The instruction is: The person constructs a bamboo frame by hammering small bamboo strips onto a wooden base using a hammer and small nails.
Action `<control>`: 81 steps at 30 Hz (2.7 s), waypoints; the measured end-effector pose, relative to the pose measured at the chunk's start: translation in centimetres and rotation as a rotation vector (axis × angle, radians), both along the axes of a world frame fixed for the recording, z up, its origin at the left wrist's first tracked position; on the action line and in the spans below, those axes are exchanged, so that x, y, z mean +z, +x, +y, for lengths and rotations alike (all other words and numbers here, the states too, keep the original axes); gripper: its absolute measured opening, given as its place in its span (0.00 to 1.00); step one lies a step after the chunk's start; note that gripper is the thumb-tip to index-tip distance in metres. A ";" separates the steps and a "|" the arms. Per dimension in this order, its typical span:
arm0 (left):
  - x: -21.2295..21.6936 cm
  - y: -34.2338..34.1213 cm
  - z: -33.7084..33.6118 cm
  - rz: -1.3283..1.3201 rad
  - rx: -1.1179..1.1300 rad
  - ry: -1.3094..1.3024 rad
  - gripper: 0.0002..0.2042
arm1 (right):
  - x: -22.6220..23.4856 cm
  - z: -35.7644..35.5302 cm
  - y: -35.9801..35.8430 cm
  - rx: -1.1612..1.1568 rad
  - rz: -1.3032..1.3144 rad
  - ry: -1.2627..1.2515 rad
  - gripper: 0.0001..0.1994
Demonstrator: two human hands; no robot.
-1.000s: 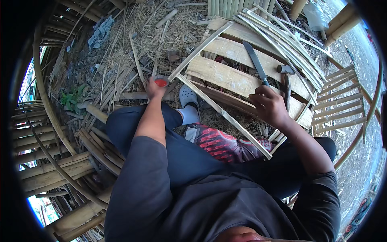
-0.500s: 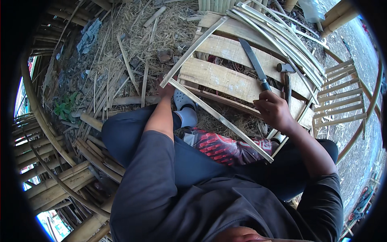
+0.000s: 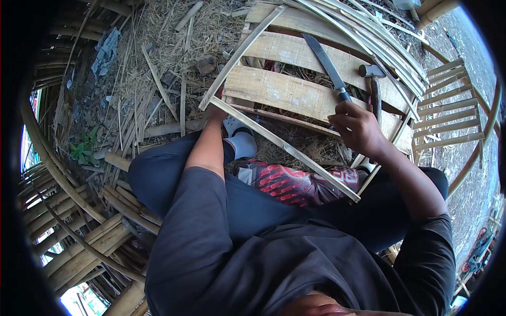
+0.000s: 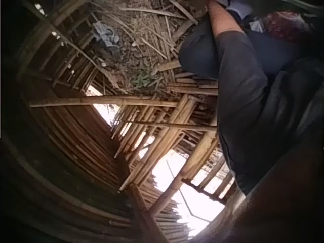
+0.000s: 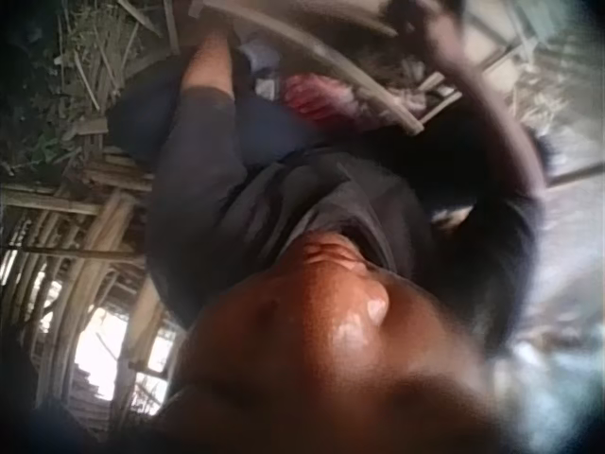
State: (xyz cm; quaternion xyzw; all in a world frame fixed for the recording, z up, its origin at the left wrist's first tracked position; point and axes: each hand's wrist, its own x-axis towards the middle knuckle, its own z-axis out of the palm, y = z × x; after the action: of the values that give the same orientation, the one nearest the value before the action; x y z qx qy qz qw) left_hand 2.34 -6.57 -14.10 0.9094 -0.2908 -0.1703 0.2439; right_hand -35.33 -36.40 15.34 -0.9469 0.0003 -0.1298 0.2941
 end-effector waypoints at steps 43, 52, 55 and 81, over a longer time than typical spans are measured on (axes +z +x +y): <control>14.2 -5.1 21.7 0.884 0.444 -0.208 0.25 | -19.6 26.1 16.4 -0.399 0.275 0.332 0.12; 11.3 -9.0 22.0 0.593 0.701 -0.157 0.23 | -20.6 24.7 16.9 -0.423 0.458 0.518 0.28; 10.9 -9.4 22.0 0.551 0.721 -0.142 0.23 | -20.3 24.6 16.8 -0.421 0.496 0.507 0.28; 11.3 -9.0 21.2 0.439 0.726 -0.079 0.19 | -20.9 25.7 16.7 -0.613 0.438 1.375 0.29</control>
State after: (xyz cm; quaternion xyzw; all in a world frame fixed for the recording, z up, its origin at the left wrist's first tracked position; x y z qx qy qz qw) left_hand -6.63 14.65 -2.83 0.8849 0.1009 -0.2516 0.3789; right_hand -18.58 -10.71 -5.57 -0.5140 0.4001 0.0137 0.7587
